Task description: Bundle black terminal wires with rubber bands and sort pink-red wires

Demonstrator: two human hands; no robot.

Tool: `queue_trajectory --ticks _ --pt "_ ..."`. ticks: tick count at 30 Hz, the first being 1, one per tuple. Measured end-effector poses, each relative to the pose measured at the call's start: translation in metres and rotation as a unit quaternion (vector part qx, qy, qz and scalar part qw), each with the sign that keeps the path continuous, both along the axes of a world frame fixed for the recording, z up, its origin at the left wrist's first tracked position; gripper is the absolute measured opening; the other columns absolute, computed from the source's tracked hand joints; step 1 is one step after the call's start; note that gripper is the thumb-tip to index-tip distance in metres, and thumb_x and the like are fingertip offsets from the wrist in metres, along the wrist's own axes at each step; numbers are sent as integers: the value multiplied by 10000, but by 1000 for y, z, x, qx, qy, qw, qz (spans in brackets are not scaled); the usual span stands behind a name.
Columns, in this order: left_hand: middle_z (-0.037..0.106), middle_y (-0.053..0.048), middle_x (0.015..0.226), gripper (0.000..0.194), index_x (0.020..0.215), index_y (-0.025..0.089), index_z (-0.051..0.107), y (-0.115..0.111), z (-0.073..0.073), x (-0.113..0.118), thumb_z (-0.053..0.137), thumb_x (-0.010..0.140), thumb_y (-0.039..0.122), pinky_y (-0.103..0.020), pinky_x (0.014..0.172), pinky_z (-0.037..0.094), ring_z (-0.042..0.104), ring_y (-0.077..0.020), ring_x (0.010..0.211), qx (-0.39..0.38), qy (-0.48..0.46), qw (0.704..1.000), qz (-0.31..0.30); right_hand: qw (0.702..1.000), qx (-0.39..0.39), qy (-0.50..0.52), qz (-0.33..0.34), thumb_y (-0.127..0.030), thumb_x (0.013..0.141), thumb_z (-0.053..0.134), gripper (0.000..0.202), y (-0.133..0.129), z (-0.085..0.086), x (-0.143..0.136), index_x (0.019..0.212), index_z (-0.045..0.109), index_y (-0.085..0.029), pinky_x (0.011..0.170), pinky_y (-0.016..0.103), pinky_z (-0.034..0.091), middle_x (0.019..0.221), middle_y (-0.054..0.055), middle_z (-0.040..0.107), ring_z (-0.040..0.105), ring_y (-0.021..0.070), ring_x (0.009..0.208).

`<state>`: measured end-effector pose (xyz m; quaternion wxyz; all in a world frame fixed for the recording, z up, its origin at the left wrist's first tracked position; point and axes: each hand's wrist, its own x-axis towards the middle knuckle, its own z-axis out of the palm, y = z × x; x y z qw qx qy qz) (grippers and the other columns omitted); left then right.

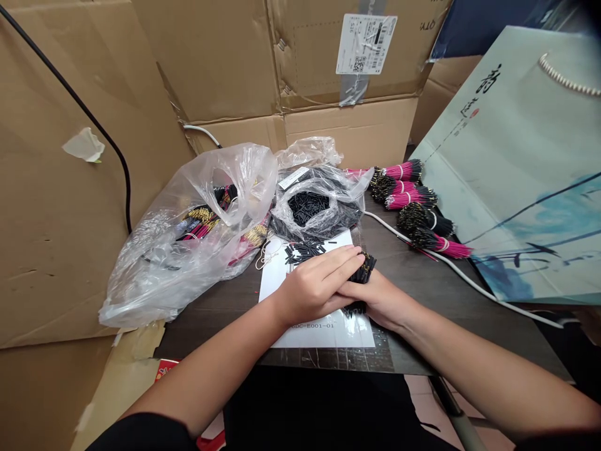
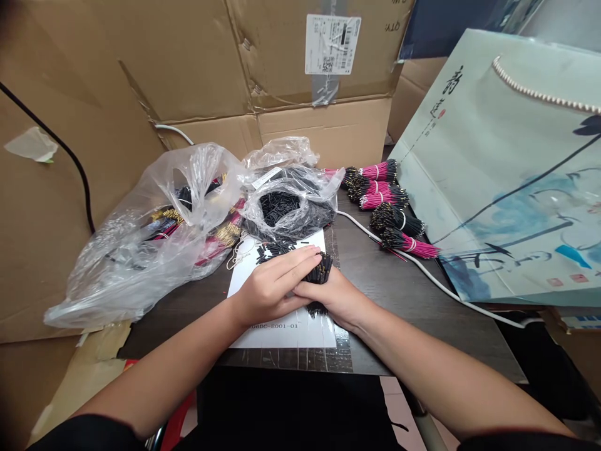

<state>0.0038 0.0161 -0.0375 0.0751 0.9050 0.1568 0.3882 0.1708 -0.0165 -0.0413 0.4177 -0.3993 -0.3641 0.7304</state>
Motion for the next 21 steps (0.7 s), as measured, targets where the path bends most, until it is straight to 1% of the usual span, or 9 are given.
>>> queue_trajectory --ticks 3,5,7,10,12,15,17,19,21 --pt "600 -253 1413 647 1501 95 405 0 -2 0 674 931 240 -468 1110 532 557 -294 1375 -9 -4 1000 -1 1000 2 9 -1 -290 702 910 493 0 0 0 1134 692 -199 998 409 546 1112 68 741 681 237 1103" --pt "601 -248 1405 699 1518 104 375 1 -2 1 684 910 256 -486 1110 522 558 -297 1369 -24 -12 1000 -5 1000 -7 15 0 -275 693 911 540 -1 0 1 1177 680 -210 991 412 544 1110 65 736 677 243 1097" --pt "572 -241 1437 778 1545 132 337 2 -1 2 699 891 347 -537 1128 486 535 -317 1385 -38 -6 999 1 999 -28 22 8 -260 695 903 567 -3 0 1 1210 670 -224 961 413 549 1091 62 731 675 251 1077" --pt "457 -264 1544 896 1556 149 327 2 3 3 724 850 532 -606 1171 399 442 -372 1456 -43 27 998 20 998 -62 26 16 -241 729 860 537 -6 2 2 1230 666 -242 934 414 543 1123 64 723 672 255 1065" --pt "412 -276 1576 924 1553 135 325 2 4 5 728 843 567 -607 1184 379 403 -381 1482 -52 43 998 22 996 -80 37 11 -235 734 828 474 -7 4 2 1184 681 -226 928 409 535 1109 65 727 675 248 1040" --pt "525 -247 1495 845 1533 121 347 3 3 5 727 870 479 -544 1147 452 497 -338 1419 -82 32 996 30 991 -102 83 6 -227 711 773 328 -6 5 3 1032 715 -188 925 383 520 967 49 734 674 223 959" --pt "616 -208 1396 753 1498 130 402 3 2 4 719 879 417 -503 1092 509 587 -308 1323 -98 18 994 40 988 -92 120 14 -250 717 741 244 -5 5 3 952 724 -185 944 378 510 900 39 725 665 216 941" --pt "660 -179 1332 682 1461 149 451 4 2 2 712 879 390 -487 1049 541 639 -293 1247 -100 7 994 41 986 -72 149 35 -311 760 724 208 -3 6 3 932 727 -194 984 396 498 909 46 725 661 230 983" --pt "678 -163 1305 642 1433 167 484 4 3 1 713 875 388 -480 1029 553 660 -287 1213 -97 -5 995 36 984 -58 163 54 -437 828 699 281 -3 8 2 993 725 -211 1024 425 483 983 61 730 649 252 1065"
